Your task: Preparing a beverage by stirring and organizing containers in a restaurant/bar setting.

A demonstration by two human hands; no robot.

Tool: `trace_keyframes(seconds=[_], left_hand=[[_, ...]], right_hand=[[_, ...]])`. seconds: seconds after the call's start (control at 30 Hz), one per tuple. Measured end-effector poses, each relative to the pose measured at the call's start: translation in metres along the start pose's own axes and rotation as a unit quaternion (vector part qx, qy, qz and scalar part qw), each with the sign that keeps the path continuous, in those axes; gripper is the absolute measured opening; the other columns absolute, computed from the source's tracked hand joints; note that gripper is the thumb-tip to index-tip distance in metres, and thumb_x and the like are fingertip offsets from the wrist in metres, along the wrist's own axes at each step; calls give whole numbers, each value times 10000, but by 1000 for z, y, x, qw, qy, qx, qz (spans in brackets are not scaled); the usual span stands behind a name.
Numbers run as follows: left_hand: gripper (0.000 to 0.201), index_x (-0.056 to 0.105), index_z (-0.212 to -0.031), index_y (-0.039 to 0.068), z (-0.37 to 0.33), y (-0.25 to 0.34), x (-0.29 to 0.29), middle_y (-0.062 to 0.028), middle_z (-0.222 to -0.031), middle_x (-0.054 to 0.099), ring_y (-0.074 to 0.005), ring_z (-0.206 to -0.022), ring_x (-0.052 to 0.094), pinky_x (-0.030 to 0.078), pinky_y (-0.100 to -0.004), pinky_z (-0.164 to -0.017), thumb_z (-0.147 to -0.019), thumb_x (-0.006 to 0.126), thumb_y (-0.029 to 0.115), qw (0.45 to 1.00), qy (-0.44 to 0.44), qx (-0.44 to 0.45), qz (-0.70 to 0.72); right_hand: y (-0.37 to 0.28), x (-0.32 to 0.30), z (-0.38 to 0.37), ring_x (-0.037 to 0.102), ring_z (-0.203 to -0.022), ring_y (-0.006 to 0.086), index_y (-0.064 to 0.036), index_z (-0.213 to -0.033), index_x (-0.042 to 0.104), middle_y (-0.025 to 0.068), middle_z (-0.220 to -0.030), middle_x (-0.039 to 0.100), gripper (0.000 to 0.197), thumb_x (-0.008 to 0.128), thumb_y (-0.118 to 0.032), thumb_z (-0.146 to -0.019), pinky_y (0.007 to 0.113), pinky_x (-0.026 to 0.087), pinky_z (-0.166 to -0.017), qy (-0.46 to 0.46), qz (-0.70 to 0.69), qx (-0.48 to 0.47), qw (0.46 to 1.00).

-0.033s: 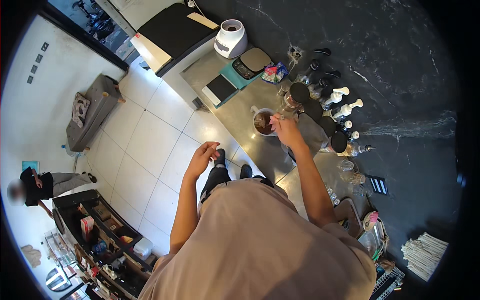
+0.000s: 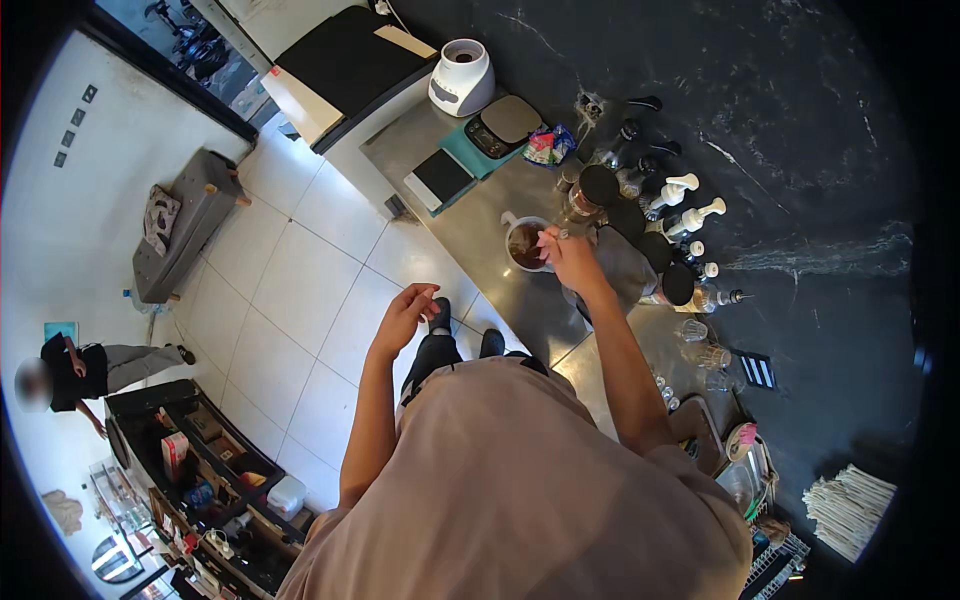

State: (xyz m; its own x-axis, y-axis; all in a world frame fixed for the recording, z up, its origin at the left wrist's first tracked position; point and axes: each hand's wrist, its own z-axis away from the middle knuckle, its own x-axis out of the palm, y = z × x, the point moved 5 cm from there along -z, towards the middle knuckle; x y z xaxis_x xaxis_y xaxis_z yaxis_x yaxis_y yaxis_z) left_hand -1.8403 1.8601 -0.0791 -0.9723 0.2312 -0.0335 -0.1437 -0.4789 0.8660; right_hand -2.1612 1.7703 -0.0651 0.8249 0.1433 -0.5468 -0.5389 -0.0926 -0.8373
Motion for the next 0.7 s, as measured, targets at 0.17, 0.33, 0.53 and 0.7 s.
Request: trace_keyframes(seconds=[0.17, 0.33, 0.53, 0.7], left_hand=[[354, 633, -1189, 71, 0, -1, -1, 8, -850, 659, -73, -777, 553, 414, -234, -720, -1020, 509, 357, 1000, 3, 6, 2], [351, 632, -1193, 78, 1, -3, -3, 11, -862, 655, -75, -781, 552, 415, -241, -743, -1023, 501, 355, 1000, -1, 7, 4], [354, 630, -1196, 75, 2, -3, -1, 10, -867, 651, -77, -787, 549, 418, -249, -756, -1028, 491, 354, 1000, 0, -2, 0], [360, 632, -1196, 71, 2, -2, 0, 6, -861, 652, -76, -784, 548, 418, -245, -751, -1025, 499, 359, 1000, 1, 4, 4]], right_hand=[[0, -1, -9, 671, -791, 403, -4, -1021, 620, 217, -829, 685, 241, 474, -196, -1025, 460, 525, -703, -12, 36, -28, 999], [12, 6, -1, 651, -839, 446, -24, -964, 631, 233, -866, 686, 291, 454, -244, -1031, 503, 513, -737, -28, 177, 19, 984], [13, 18, -12, 670, -866, 403, -15, -987, 680, 195, -907, 710, 273, 536, -247, -996, 440, 532, -778, -59, 35, -3, 998], [0, 9, -18, 669, -851, 401, 4, -942, 698, 200, -903, 708, 225, 577, -185, -962, 414, 535, -768, 13, 192, -95, 977]])
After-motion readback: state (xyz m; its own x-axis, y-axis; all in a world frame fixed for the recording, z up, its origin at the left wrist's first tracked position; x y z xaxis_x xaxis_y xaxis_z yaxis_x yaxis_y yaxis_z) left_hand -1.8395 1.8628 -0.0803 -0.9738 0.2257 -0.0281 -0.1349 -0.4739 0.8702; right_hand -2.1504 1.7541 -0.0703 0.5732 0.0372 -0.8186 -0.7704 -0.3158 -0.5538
